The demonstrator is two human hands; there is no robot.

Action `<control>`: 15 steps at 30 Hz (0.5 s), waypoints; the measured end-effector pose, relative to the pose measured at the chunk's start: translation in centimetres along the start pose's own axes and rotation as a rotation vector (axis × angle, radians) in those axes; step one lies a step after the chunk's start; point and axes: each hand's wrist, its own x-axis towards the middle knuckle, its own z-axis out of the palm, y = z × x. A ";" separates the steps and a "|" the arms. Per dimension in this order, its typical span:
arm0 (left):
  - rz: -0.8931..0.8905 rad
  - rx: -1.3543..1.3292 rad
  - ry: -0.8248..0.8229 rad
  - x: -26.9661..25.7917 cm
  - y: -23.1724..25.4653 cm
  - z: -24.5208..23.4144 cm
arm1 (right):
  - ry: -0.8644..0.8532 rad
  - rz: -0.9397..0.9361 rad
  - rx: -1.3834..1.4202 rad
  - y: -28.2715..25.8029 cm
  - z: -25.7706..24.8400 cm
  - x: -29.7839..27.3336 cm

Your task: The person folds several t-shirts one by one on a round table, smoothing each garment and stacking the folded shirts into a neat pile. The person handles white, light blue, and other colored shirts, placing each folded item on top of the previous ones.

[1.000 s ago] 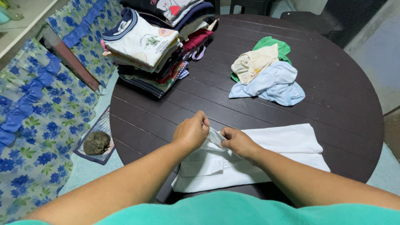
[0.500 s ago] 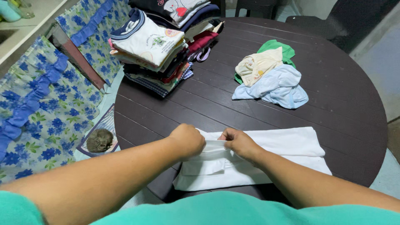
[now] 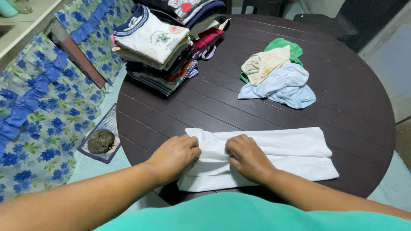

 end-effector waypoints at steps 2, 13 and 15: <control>0.003 -0.038 -0.016 -0.5 0.1 0.4 | -0.035 -0.064 -0.036 -0.7 -0.4 -0.6; -0.073 -0.285 0.004 -1.6 0.2 2.0 | -0.103 -0.121 0.015 0.0 -0.3 -1.2; -0.579 -0.584 -0.085 -0.7 -0.3 2.9 | -0.184 0.131 0.084 1.2 0.1 0.0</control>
